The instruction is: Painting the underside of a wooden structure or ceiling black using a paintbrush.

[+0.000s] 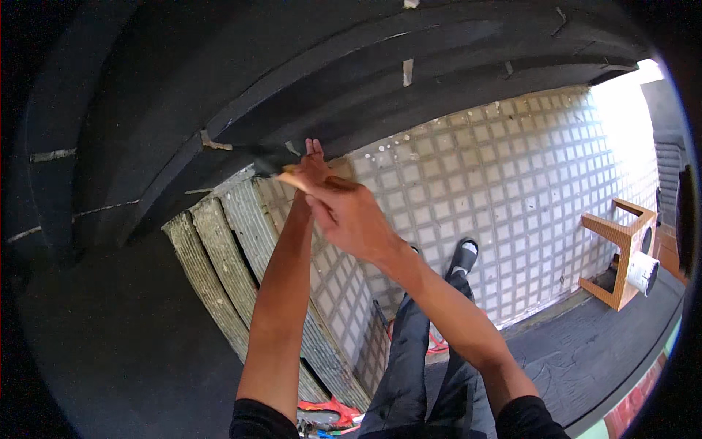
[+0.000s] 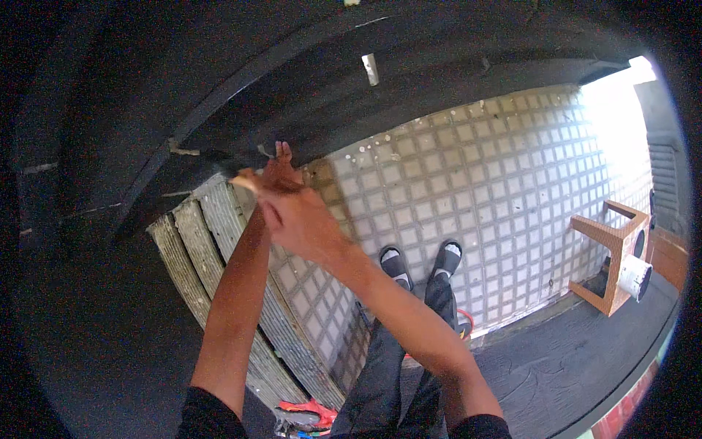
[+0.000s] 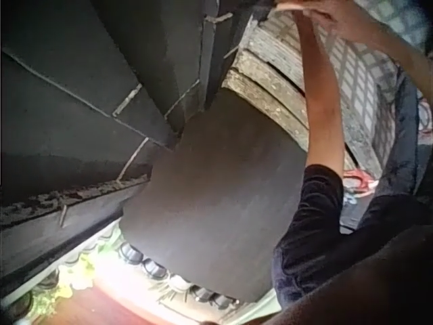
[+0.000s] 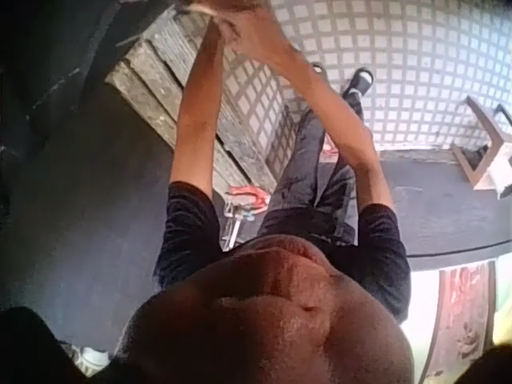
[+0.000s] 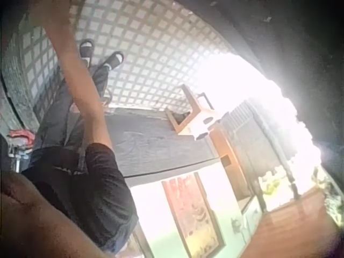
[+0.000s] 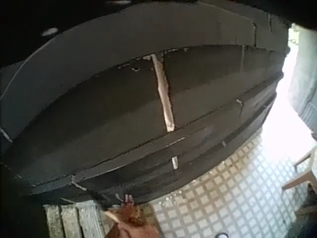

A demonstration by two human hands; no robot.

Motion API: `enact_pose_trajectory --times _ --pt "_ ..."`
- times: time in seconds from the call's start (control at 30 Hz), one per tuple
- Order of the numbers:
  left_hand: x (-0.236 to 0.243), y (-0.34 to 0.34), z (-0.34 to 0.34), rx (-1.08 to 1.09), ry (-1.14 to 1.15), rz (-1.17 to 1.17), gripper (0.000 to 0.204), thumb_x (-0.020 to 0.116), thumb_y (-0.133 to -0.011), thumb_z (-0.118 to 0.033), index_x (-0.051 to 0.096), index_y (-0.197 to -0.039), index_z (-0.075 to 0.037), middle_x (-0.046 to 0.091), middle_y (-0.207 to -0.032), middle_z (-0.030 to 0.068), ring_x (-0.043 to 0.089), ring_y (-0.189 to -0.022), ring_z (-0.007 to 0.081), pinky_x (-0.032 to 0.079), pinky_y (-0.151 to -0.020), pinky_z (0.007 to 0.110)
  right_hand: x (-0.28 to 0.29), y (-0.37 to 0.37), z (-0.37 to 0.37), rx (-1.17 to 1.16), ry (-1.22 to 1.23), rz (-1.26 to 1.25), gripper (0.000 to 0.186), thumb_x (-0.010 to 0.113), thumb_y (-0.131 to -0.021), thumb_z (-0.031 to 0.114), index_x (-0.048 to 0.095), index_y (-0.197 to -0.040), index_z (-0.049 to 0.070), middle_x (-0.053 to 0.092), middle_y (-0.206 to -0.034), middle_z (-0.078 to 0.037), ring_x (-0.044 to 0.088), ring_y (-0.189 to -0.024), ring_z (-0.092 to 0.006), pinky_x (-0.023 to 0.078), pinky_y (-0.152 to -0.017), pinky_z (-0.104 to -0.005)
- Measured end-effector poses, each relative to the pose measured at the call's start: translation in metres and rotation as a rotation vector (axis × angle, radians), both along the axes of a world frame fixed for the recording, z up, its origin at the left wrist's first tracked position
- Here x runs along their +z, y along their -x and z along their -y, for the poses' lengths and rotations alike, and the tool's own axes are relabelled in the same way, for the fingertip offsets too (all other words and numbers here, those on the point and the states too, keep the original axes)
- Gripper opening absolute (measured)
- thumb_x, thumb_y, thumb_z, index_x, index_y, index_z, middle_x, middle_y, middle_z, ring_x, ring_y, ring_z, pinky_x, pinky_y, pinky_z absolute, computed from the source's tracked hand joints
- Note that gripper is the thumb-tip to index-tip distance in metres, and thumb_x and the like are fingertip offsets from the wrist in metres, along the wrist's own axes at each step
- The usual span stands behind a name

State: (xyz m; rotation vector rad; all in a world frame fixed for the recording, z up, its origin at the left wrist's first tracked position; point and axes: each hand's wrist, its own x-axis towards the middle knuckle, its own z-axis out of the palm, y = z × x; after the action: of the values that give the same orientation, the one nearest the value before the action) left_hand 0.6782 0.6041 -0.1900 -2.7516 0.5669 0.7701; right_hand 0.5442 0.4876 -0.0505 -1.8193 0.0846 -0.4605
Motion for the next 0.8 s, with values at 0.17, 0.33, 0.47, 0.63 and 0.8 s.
enact_pose_trajectory --times 0.17,0.33,0.47,0.63,0.8 --pt "-0.013 0.007 0.011 0.096 0.102 0.018 0.085 0.059 -0.081 -0.03 0.019 -0.151 -0.003 0.017 -0.158 0.0155 0.052 -0.123 0.0325 0.048 -0.098 0.042 0.014 -0.009 0.084 -0.179 -0.026 -0.158 0.024 0.058 -0.088 0.006 0.068 -0.111 0.003 0.069 -0.107 -0.018 0.065 -0.074 -0.0151 0.049 -0.062 -0.0324" --pt "0.003 -0.001 -0.008 0.118 0.143 0.022 0.088 0.063 -0.08 -0.034 0.02 -0.15 0.0 0.022 -0.156 0.0199 0.054 -0.121 0.0368 0.049 -0.098 0.043 0.016 0.035 0.188 -0.786 -0.396 -0.048 0.025 0.054 -0.097 0.018 0.07 -0.105 0.0 0.06 -0.071 0.0 0.045 -0.05 -0.0046 0.036 -0.043 -0.0218" --pt "0.011 -0.001 0.013 0.121 0.109 0.039 0.087 0.061 -0.078 -0.029 0.022 -0.15 -0.001 0.021 -0.157 0.0175 0.055 -0.12 0.0332 0.05 -0.096 0.041 0.001 0.032 0.22 -0.783 -0.098 -0.089 0.023 0.059 -0.093 0.02 0.07 -0.095 0.0 0.057 -0.067 0.001 0.046 -0.051 -0.0088 0.039 -0.046 -0.0289" --pt "0.007 -0.011 0.008 0.102 0.044 0.001 0.086 0.061 -0.077 -0.035 0.027 -0.148 0.001 0.026 -0.154 0.0193 0.055 -0.121 0.034 0.049 -0.098 0.04 0.033 0.004 0.089 -0.184 0.07 -0.136 0.024 0.067 -0.079 0.009 0.071 -0.102 0.009 0.065 -0.08 -0.022 0.066 -0.071 -0.036 0.051 -0.063 -0.0402" --pt "-0.016 -0.024 -0.01 -0.089 -0.018 0.044 0.081 0.057 -0.081 -0.044 0.035 -0.145 0.0 0.034 -0.149 0.0219 0.056 -0.119 0.0338 0.047 -0.099 0.038 0.035 0.012 0.154 -0.213 0.058 -0.175 0.025 0.068 -0.084 0.009 0.07 -0.108 0.006 0.067 -0.074 -0.015 0.063 -0.065 -0.0173 0.047 -0.06 -0.0332"
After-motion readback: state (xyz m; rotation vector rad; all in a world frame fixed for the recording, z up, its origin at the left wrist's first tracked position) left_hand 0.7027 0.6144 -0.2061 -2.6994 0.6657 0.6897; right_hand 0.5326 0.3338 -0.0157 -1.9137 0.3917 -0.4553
